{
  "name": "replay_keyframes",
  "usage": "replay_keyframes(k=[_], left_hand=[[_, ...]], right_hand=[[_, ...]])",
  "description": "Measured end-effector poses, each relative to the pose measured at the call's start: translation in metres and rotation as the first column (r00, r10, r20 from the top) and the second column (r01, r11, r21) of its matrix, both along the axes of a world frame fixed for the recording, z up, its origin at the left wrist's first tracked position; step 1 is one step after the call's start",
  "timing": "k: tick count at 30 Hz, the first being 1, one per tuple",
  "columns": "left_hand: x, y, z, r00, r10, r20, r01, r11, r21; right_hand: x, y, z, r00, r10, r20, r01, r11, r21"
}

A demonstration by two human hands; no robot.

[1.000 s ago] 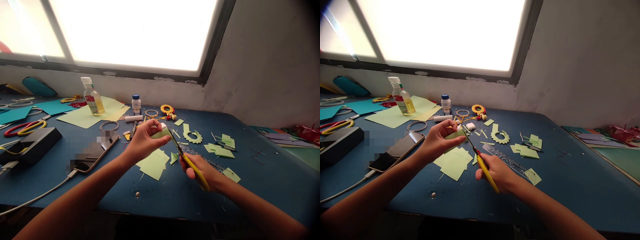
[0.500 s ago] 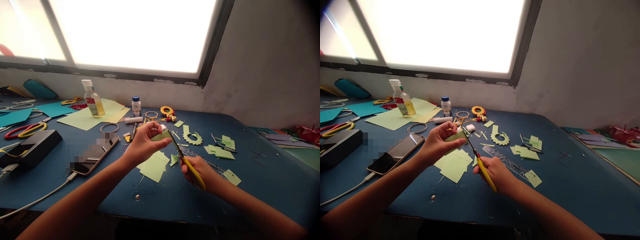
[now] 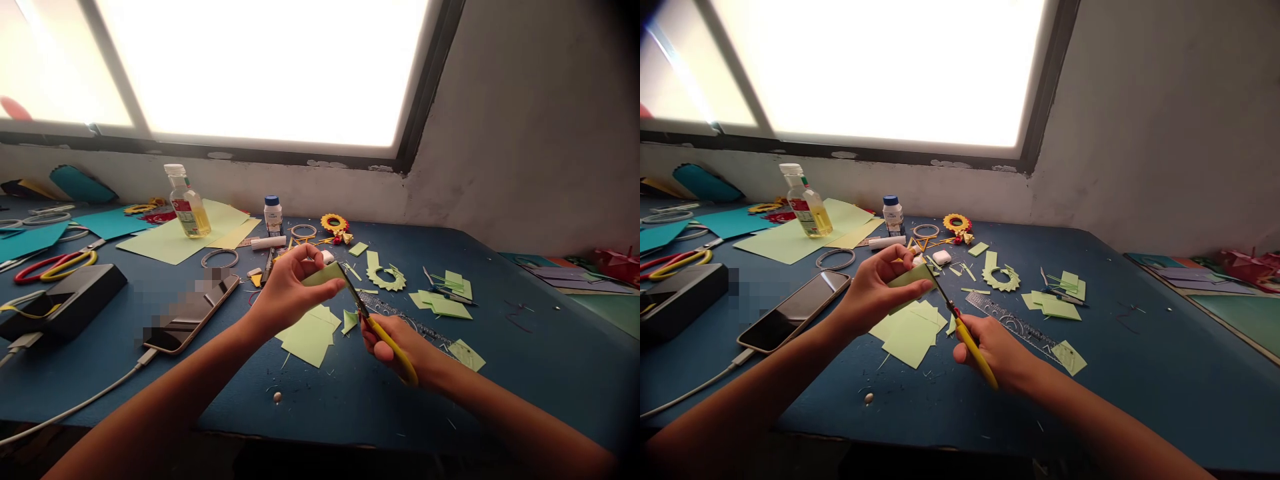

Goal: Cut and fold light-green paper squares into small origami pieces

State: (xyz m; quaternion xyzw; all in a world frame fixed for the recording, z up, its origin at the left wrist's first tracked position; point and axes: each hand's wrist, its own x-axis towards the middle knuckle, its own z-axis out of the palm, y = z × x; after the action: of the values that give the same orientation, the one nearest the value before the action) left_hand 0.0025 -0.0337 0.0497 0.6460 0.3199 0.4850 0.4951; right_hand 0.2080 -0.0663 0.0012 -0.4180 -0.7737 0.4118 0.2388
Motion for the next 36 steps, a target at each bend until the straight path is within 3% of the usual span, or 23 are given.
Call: replay_keyframes(k=[7,12,27,36], left_hand=[[0.0016,-0.0041,-0.0032,0.998,-0.065,-0.019,0.064,0.998,-0.015],[0.0030,-0.0040,-0.0048,0.995,-0.102,-0.018,0.102,0.994,-0.034],[0.0022,-0.0040,-0.0057,0.998,-0.057,-0.003,0.057,0.998,-0.003],[0.0045,-0.0047,-0.0084,0.994,-0.101,-0.039,0.100,0.995,-0.030]], right_hand=[[0.0030,0.0019,-0.0092,0.996,0.016,-0.089,-0.017,1.000,-0.017],[0.0033,0.0020,-0.0080,0.999,-0.003,-0.050,0.003,1.000,0.006],[0.0017,0.0001,-0.0054,1.000,-0.009,-0.021,0.009,1.000,-0.005],[0.0004,-0.0007,-0.0060,0.999,-0.015,-0.048,0.014,1.000,-0.024]])
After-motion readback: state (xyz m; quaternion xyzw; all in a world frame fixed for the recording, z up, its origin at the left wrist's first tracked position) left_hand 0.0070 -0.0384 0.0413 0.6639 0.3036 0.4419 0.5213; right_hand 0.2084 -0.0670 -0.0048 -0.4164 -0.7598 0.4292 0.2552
